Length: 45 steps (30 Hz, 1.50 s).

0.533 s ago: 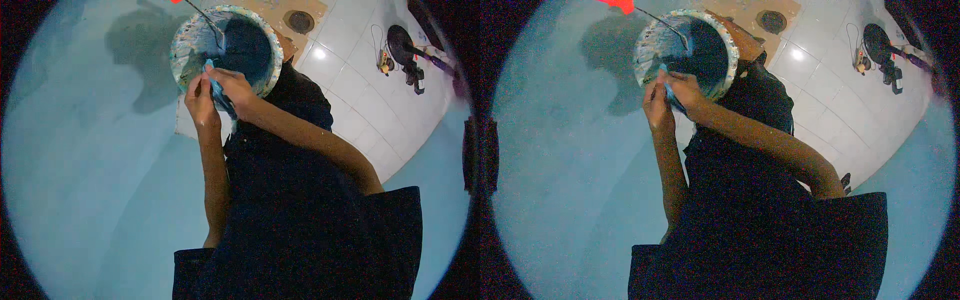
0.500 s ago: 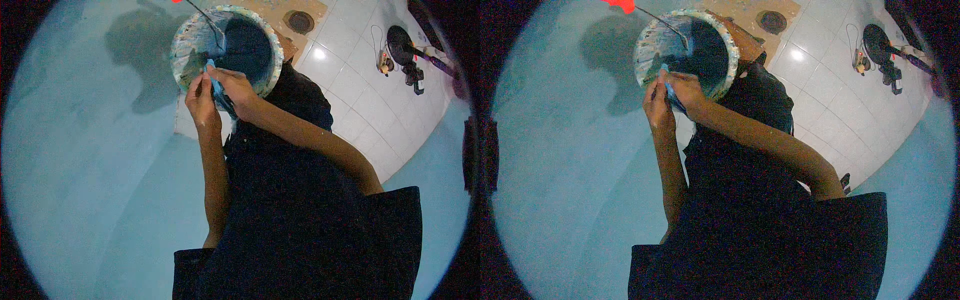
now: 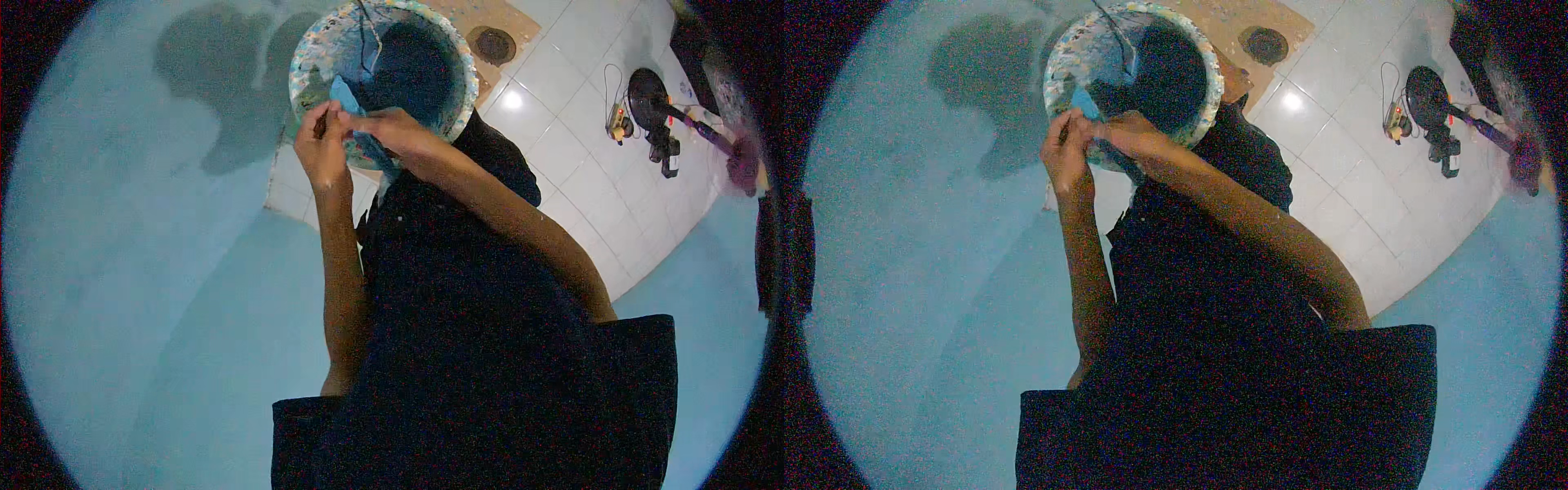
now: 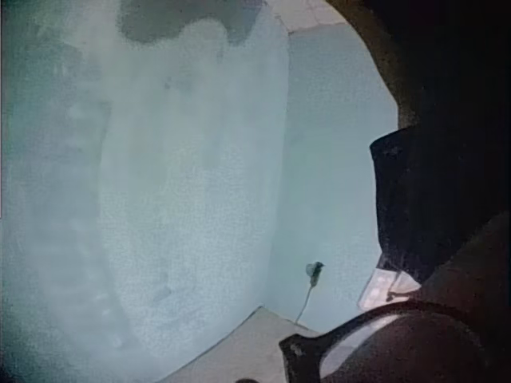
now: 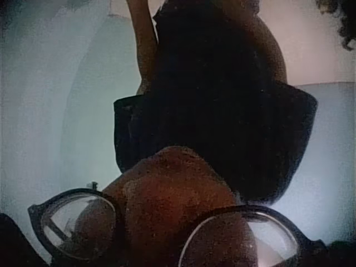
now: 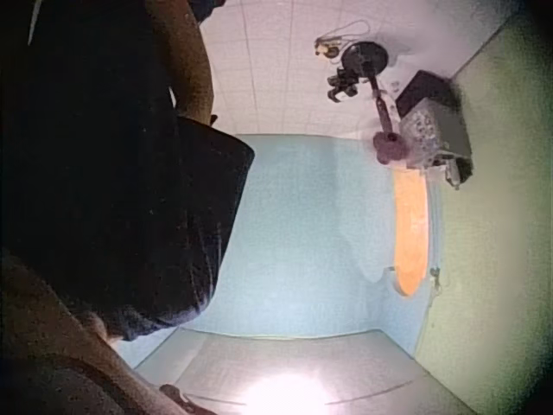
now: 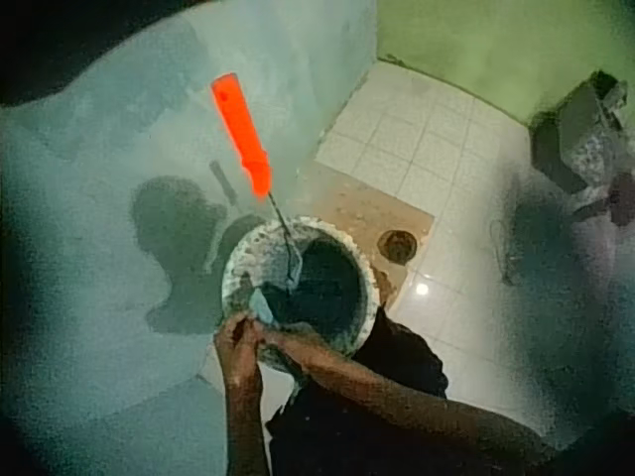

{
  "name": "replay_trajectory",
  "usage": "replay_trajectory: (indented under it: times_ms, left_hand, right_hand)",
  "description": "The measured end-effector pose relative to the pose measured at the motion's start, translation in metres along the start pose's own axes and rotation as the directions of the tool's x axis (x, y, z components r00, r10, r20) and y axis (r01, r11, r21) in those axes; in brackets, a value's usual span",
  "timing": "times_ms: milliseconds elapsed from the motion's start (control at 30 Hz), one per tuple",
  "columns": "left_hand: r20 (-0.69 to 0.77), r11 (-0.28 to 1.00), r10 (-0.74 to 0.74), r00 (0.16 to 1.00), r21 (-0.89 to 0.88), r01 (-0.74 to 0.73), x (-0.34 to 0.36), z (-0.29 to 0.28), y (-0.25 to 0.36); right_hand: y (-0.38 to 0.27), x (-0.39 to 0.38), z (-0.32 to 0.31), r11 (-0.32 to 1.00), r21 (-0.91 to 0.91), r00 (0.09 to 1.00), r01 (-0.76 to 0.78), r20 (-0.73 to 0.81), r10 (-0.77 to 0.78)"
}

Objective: Mixing blue paint in a bucket using a roller brush and then a long stick.

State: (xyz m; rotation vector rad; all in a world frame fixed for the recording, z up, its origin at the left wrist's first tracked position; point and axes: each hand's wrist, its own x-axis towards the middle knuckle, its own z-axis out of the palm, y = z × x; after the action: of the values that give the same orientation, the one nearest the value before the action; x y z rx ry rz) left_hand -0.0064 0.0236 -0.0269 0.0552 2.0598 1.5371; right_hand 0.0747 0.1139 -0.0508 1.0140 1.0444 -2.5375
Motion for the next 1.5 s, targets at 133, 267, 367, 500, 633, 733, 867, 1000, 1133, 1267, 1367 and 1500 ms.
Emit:
replay_trajectory:
  times_ms: [133,267,367,500,633,733,867,1000,1133,1267,1367,1500]
  left_hand:
    - [0.042,0.998,-0.054,0.998,0.032,0.053,0.009,-0.007,0.008]
    - [0.073,0.996,0.085,0.994,0.016,-0.086,0.014,-0.010,0.006]
    - [0.041,1.000,0.025,0.999,-0.014,-0.025,0.006,-0.001,0.020]
    - [0.038,0.998,0.052,0.998,-0.036,-0.051,0.009,-0.004,0.018]
    - [-0.006,0.997,0.030,1.000,0.074,-0.029,0.012,-0.007,0.014]
    - [-0.002,1.000,0.000,1.000,-0.024,0.000,0.014,-0.004,0.017]
    - [0.018,0.989,0.043,0.999,0.139,-0.045,0.020,-0.004,0.020]
    - [-0.007,0.979,0.114,0.993,0.174,-0.111,0.034,-0.010,0.008]
    - [-0.010,0.995,0.078,0.997,0.066,-0.077,0.036,-0.006,0.006]
    - [0.029,0.996,0.073,0.997,0.047,-0.074,0.034,-0.005,0.017]
    - [0.062,0.991,0.083,0.995,0.100,-0.089,0.034,-0.006,0.020]
    - [0.036,0.987,0.105,0.994,0.120,-0.108,0.031,-0.001,0.021]
  right_hand:
    - [-0.009,-0.005,0.004,0.992,-0.127,0.997,0.007,0.075,0.003]
    - [-0.015,-0.007,0.011,1.000,-0.001,1.000,-0.010,-0.016,0.010]
    - [-0.011,-0.002,0.010,0.998,-0.012,0.995,0.061,-0.081,-0.061]
    - [-0.010,0.001,0.015,0.955,-0.261,0.974,0.145,-0.131,-0.183]
    - [-0.012,-0.004,0.023,0.869,-0.469,0.941,0.155,-0.199,-0.275]
    - [0.006,0.014,0.017,0.809,-0.500,0.865,0.308,-0.207,-0.457]
    - [0.004,0.014,0.019,0.757,-0.569,0.793,0.323,-0.273,-0.544]
    - [-0.006,0.011,0.019,0.901,-0.380,0.932,0.210,-0.200,-0.301]
    - [-0.009,0.008,0.017,0.955,-0.247,0.975,0.164,-0.104,-0.195]
    - [-0.006,0.010,0.016,0.968,-0.167,0.977,0.186,-0.070,-0.200]
    - [-0.002,0.014,0.013,0.937,-0.290,0.966,0.194,-0.111,-0.235]
    - [0.004,0.017,0.007,0.882,-0.418,0.956,0.216,-0.094,-0.279]
